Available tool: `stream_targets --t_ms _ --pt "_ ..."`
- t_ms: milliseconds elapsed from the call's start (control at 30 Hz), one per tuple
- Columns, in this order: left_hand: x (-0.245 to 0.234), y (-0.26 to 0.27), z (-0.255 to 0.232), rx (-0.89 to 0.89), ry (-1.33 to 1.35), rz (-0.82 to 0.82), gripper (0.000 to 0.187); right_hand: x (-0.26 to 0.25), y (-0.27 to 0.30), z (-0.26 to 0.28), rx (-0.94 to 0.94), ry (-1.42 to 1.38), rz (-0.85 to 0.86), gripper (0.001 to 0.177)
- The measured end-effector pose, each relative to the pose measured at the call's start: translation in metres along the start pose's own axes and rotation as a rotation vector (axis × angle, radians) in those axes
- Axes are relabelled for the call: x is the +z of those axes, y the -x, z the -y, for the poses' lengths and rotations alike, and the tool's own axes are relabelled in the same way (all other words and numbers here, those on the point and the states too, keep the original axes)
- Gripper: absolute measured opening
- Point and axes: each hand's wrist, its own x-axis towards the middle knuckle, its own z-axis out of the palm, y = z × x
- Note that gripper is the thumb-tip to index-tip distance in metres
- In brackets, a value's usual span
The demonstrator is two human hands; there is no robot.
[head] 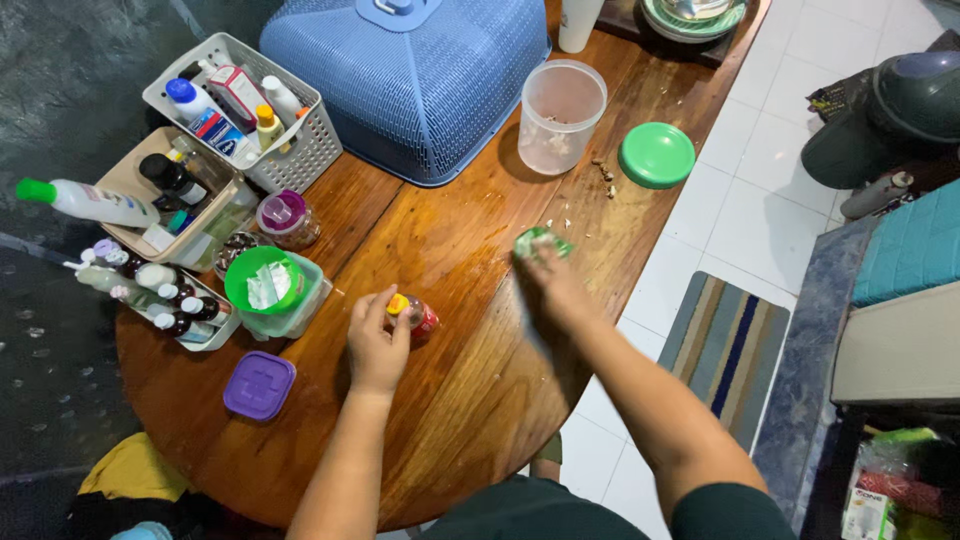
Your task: The person wipes a dining table with a cloth, gathers debris into a container, and moves various objects such as a cutting board and plates aside.
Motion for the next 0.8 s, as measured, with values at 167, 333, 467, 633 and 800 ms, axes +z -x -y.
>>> stream_targets --t_ms 167,333,467,633,800 --pt "0.006 -0.002 -0.005 0.054 0.017 -0.037 0.035 0.025 0.089 0.118 -0.303 -0.128 0.17 0.054" --pt "0.018 -0.003 -0.025 -0.003 0.039 0.013 0.036 0.018 0.147 0.125 -0.355 -0.232 0.374 0.065" --pt "0.031 0.001 -0.034 0.004 0.019 0.023 0.037 0.022 0.134 0.054 -0.116 -0.173 0.416 0.065" --pt "0.049 0.01 -0.041 0.069 -0.075 -0.007 0.038 0.005 0.053 -0.051 -0.304 -0.117 0.214 0.063" --pt "0.065 0.012 -0.049 -0.031 -0.089 -0.038 0.038 -0.011 0.011 -0.064 -0.276 -0.057 0.1 0.058"
